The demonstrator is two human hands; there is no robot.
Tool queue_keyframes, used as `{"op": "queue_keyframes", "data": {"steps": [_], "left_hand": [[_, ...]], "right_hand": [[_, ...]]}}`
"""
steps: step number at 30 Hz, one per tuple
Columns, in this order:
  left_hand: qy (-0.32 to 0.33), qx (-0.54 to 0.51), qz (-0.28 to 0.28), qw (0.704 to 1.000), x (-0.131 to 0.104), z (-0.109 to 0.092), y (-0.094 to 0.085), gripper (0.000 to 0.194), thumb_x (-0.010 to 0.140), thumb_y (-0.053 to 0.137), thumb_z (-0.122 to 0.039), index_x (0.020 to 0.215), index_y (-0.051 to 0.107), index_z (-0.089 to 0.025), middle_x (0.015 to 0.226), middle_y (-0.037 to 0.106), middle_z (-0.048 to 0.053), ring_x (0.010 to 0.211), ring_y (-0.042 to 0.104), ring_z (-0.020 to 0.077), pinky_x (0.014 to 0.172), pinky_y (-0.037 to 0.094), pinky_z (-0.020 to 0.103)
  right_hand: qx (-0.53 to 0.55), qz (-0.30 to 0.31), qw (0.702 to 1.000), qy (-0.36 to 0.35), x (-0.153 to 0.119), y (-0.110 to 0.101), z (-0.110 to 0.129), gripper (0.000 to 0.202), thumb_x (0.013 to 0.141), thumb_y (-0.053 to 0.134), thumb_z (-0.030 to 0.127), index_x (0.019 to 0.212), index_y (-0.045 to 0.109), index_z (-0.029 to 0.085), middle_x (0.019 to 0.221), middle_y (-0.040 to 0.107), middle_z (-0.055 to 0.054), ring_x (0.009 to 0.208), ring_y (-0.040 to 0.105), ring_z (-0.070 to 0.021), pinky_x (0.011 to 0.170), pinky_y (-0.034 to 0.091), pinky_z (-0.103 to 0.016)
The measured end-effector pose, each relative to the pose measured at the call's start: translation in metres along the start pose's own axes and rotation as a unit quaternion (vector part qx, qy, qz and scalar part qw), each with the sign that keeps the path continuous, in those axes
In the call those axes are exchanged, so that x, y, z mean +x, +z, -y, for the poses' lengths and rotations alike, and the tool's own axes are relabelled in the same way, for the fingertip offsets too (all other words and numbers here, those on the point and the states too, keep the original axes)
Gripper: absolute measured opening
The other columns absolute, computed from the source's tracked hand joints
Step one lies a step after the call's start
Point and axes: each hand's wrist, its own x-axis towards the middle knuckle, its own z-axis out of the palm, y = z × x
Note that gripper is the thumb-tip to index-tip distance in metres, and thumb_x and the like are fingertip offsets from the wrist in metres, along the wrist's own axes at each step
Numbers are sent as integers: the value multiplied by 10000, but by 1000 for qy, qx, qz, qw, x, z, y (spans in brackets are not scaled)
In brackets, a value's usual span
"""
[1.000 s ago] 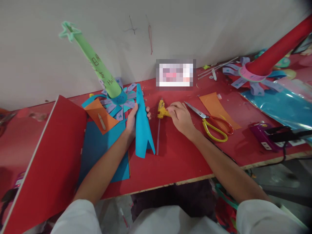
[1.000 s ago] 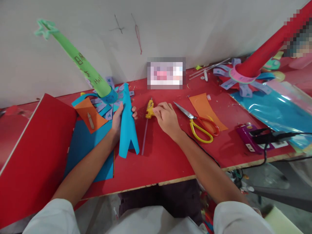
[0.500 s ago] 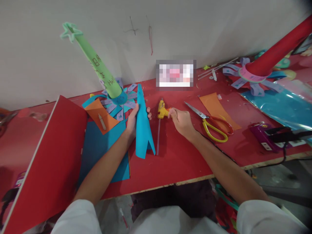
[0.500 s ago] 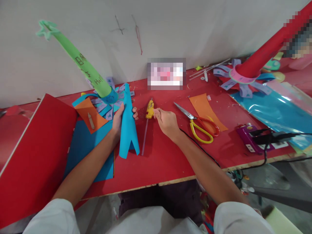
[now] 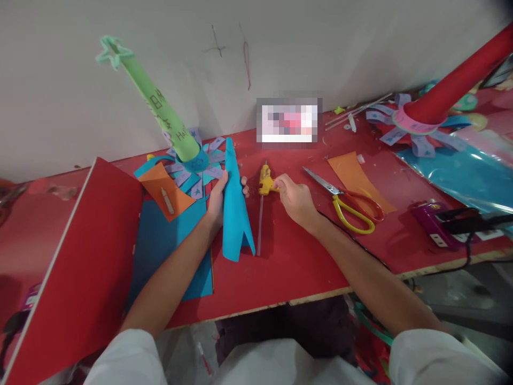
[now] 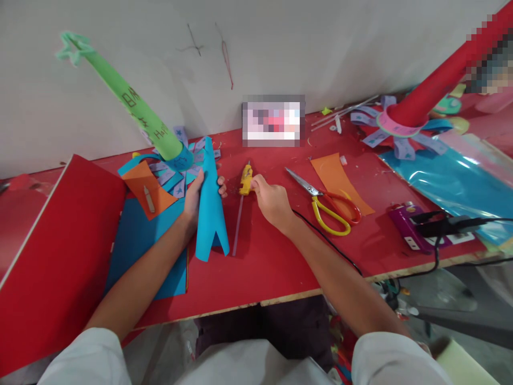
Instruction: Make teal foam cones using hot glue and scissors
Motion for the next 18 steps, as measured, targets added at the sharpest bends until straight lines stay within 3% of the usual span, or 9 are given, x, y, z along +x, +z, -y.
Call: {"op": "queue_keyframes", "data": {"steps": [4, 6, 9, 11, 18], "left_hand": [[-2, 2, -6, 1000, 0, 0, 0, 352, 1027, 643, -452, 1280, 681, -210, 852, 666, 20, 663, 634, 127, 652, 583, 247], [-4, 5, -9, 1000, 0, 0, 1, 354, 1021, 649, -459, 1273, 688, -213, 854, 666, 19, 664, 635, 125, 648, 580, 243], [-3, 14, -7, 1000, 0, 0, 0, 357, 1011, 664, -466, 1265, 693, -216, 860, 671, 17, 670, 639, 122, 648, 576, 237], [-1, 17, -4, 1000, 0, 1, -1, 366, 1001, 678, -475, 1261, 692, -217, 860, 675, 16, 667, 640, 121, 654, 579, 239], [2, 31, -4, 1000, -1, -7, 9, 450, 985, 673, -565, 1267, 681, -215, 853, 687, 38, 729, 698, 168, 742, 619, 308]], "right_hand": [[8, 12, 1000, -5, -2, 2, 0, 339, 1120, 318, 347, 1131, 631, 219, 592, 528, 41, 517, 497, -148, 614, 364, -261], [12, 10, 1000, -17, -2, 2, 1, 335, 1123, 317, 329, 1178, 631, 226, 633, 580, 29, 550, 532, -152, 632, 391, -262], [17, -19, 998, -52, -2, 0, 3, 317, 1119, 350, 321, 1190, 644, 225, 936, 739, -64, 782, 667, -186, 699, 440, -281], [19, -37, 997, -73, -2, -1, 6, 303, 1121, 384, 345, 1141, 661, 222, 1079, 747, -98, 905, 685, -207, 738, 452, -296], [103, -10, 991, -87, -7, -7, 22, 540, 1132, 360, 539, 764, 591, 218, 741, 657, -44, 698, 611, -183, 700, 436, -326]]}}
